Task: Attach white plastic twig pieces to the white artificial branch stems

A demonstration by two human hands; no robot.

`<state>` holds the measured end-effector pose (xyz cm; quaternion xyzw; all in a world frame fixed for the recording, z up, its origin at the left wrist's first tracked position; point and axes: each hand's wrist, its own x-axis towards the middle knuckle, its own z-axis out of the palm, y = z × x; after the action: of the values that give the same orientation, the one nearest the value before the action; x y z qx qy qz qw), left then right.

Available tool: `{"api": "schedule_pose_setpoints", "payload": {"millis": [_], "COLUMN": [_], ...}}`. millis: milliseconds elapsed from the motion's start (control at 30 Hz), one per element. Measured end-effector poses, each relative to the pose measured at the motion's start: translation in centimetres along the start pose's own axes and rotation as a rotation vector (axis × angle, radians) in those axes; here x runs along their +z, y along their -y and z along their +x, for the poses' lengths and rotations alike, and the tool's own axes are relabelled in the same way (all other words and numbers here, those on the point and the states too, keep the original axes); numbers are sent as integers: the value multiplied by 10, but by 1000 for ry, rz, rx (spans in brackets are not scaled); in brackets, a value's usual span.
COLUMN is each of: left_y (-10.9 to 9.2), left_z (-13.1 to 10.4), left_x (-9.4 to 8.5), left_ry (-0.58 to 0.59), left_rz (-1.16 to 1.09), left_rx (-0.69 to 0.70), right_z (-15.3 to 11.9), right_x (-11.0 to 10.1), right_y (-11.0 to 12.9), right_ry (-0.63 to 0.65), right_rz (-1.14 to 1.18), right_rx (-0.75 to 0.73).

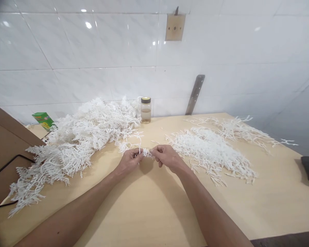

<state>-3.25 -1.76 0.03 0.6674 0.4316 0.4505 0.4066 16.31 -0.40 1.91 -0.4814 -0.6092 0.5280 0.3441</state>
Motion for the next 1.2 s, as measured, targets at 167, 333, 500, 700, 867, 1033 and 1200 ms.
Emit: {"api": "schedule_pose_setpoints", "payload": {"millis": [167, 333, 500, 700, 867, 1033, 1200], "left_y": [-2, -8, -7, -2, 0, 2, 3], "left_z": [0, -1, -1, 1, 2, 3, 4], "left_x": [1, 1, 3, 3, 1, 2, 2], "left_ry": [-23, -85, -126, -127, -112, -104, -126], "left_rz": [-67, -49, -49, -148, -174, -230, -217], "left_rx": [-29, -16, -53, -126, -147, -168, -160], "right_z": [-2, -3, 2, 1, -2, -1, -1], "right_x": [0, 6, 13, 13, 10, 9, 9], "right_y": [3, 3, -6, -4, 1, 1, -2], "right_ry": [58, 59, 20, 84, 110, 81, 91], "right_rz": [109, 101, 61, 95, 204, 215, 151], "right_rx": [-20, -13, 2, 62, 58, 75, 85]}}
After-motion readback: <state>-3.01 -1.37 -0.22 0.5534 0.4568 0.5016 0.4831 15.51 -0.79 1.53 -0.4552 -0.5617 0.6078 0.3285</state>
